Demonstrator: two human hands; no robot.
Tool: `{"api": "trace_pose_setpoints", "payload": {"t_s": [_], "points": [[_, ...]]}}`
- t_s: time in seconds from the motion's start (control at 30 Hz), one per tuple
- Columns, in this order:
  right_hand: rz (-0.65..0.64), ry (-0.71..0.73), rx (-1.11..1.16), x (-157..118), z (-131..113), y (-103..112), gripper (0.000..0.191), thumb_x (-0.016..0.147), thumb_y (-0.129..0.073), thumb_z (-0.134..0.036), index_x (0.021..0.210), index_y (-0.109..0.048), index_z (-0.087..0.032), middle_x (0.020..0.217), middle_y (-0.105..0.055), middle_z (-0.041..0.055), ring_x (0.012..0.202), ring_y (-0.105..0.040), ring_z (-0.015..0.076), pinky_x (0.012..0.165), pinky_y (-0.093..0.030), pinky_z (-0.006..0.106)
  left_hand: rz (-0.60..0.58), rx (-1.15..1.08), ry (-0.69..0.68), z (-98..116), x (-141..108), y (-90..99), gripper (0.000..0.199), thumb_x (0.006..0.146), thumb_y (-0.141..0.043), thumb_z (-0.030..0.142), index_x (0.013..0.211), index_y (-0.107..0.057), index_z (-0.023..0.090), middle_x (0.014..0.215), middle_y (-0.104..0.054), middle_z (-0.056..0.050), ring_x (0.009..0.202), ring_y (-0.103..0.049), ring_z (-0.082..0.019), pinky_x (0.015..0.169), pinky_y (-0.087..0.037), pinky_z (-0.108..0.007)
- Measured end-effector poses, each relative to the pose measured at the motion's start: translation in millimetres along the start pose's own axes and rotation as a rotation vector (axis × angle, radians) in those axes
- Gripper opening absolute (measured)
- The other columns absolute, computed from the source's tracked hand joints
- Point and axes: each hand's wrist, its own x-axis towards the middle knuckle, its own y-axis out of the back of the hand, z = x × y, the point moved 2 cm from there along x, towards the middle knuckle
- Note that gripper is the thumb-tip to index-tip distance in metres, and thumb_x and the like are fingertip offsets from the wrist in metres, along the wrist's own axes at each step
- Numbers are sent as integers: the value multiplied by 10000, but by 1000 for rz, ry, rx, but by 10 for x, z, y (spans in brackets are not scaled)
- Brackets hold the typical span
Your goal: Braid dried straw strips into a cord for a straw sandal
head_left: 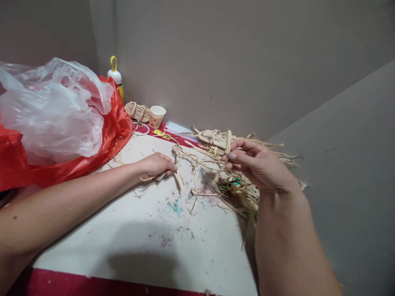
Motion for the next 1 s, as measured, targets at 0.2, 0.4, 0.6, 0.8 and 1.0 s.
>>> {"api": "trace_pose_setpoints", "payload": {"t_s": [0.2, 0.4, 0.6, 0.8, 1.0], "points": [[-191, 148, -257, -91, -45, -2, 151, 698, -703, -247, 843, -693, -210, 867, -701, 47, 817, -661, 174, 679, -529, 267, -25, -6, -13, -18, 17, 7, 226, 734, -545, 149, 511, -511, 153, 402, -433, 65, 295, -274, -32, 348, -154, -230], [-456, 152, -470, -146, -112, -194, 205, 778, -611, -255, 951, -717, -225, 995, -706, 56, 925, -648, 187, 793, -515, 287, -16, 23, -31, -24, 33, 22, 211, 720, -559, 179, 517, -506, 155, 403, -412, 68, 300, -266, -33, 348, -142, -230], [-499, 140, -425, -108, -28, -451, 236, 825, -574, -332, 947, -719, -191, 865, -716, 52, 765, -643, 147, 672, -504, 246, -8, -5, -32, -17, 11, 9, 207, 709, -573, 200, 519, -508, 147, 404, -420, 67, 311, -270, -31, 352, -152, -217], [-572, 120, -407, -91, 104, -571, 251, 820, -582, -363, 893, -715, -163, 748, -672, 27, 628, -571, 108, 556, -446, 209, -8, -92, -27, -12, 10, -4, 192, 708, -555, 169, 526, -497, 146, 418, -433, 61, 312, -288, -30, 352, -161, -208], [-565, 74, -426, -72, 129, -599, 270, 816, -581, -384, 902, -697, -156, 759, -652, 29, 618, -535, 96, 548, -419, 203, -29, -145, -43, -9, 23, -8, 162, 716, -531, 168, 556, -532, 142, 433, -444, 47, 312, -305, -39, 335, -184, -209]]}}
